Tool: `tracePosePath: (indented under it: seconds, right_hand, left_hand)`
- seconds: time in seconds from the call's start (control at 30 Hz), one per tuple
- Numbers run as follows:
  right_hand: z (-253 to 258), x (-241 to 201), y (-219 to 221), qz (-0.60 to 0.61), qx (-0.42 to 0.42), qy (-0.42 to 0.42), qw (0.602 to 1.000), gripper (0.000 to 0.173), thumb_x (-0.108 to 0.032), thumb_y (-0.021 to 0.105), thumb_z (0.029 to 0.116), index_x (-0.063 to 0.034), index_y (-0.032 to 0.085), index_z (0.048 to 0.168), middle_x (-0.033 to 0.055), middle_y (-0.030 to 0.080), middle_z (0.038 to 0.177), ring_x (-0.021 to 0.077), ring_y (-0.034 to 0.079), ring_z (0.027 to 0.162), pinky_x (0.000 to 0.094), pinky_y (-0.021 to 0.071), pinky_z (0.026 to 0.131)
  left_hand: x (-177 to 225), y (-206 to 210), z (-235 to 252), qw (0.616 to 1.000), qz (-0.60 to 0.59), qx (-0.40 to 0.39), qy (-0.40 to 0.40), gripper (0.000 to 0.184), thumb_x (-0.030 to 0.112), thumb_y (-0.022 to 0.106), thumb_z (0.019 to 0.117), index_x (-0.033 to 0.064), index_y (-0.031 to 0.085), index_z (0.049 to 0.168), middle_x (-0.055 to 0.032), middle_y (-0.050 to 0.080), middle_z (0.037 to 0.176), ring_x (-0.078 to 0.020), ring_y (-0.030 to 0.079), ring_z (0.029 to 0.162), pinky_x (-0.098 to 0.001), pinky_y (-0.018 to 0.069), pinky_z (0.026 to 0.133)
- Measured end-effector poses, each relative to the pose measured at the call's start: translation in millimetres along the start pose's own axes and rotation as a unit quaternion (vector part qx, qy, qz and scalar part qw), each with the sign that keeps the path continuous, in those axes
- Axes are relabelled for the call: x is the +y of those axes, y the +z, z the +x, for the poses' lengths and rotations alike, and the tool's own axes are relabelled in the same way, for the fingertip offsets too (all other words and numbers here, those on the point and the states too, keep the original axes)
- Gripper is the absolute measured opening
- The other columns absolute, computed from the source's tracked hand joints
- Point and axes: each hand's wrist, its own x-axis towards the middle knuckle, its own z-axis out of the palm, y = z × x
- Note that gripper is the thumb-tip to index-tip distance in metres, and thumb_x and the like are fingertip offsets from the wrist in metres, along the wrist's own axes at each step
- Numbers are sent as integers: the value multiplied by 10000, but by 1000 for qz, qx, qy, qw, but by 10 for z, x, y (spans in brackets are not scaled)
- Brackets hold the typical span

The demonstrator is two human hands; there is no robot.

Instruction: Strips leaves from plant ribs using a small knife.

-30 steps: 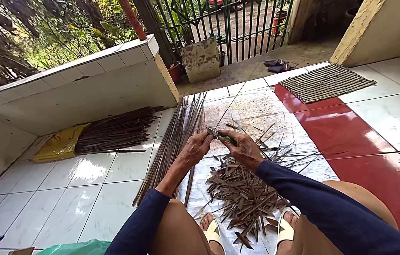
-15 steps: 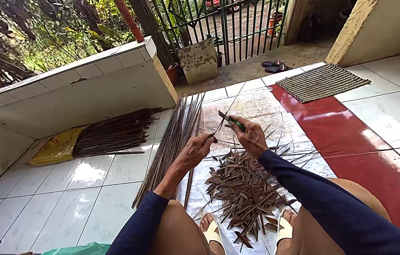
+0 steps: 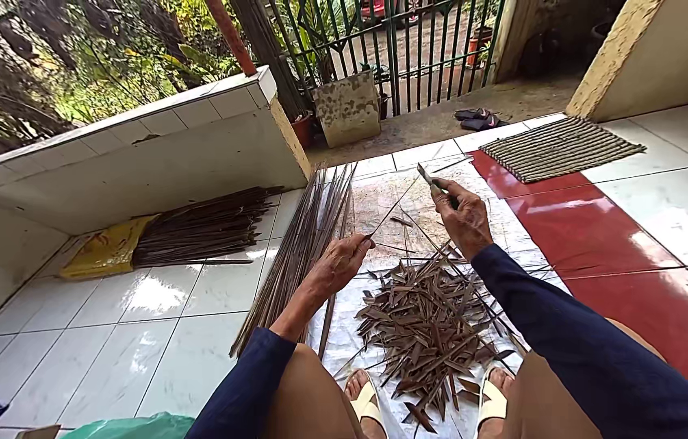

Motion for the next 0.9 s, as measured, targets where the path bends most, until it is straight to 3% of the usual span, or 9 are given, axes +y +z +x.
tracePosePath:
  seconds: [0.1, 0.27, 0.47, 0.6, 0.9]
  right_hand:
    - [-102, -25, 76, 9, -56, -24, 998, 353, -384, 536, 1067, -207, 695, 1328, 58, 633, 746, 202, 559, 599, 462, 494, 602]
    - [-257, -8, 227, 25, -131, -39, 990, 344, -382, 535, 1073, -265, 670, 1367, 29, 588, 708, 169, 493, 535, 405, 453, 530]
    - [-138, 56, 193, 46, -91, -11, 995, 360, -390, 521, 1076, -269, 665, 1382, 29, 696, 876, 163, 592, 673, 423, 505, 671]
    - [-108, 71, 207, 107, -93, -1, 990, 367, -366, 535, 1077, -259, 646, 1410, 21, 623, 760, 139, 521, 596, 358, 470, 595]
    - [-74, 78, 237, 125, -95, 28, 987, 358, -369, 533, 1078, -281, 652, 1404, 23, 644, 803, 142, 533, 631, 369, 471, 636]
  left_hand:
    - [-10, -14, -7, 1000, 0, 0, -6, 359, 299, 397, 1120, 123, 709, 1138, 10, 545, 683, -86, 510, 585, -269, 464, 594]
    - [65, -19, -11, 999, -48, -6, -9, 347, 281, 406, 1118, 123, 714, 1124, 27, 523, 660, -67, 477, 547, -244, 434, 545]
    - [120, -83, -55, 966, -236, -88, -57, 352, 274, 398, 1127, 92, 693, 1187, 13, 454, 601, -78, 375, 430, -220, 325, 399]
    - [94, -139, -73, 939, -324, -99, -65, 362, 254, 391, 1126, 56, 680, 1216, 1, 452, 599, -75, 367, 411, -211, 332, 380]
    - [112, -139, -66, 951, -288, -112, -28, 347, 259, 401, 1122, 73, 683, 1198, 13, 437, 586, -72, 363, 419, -207, 311, 389]
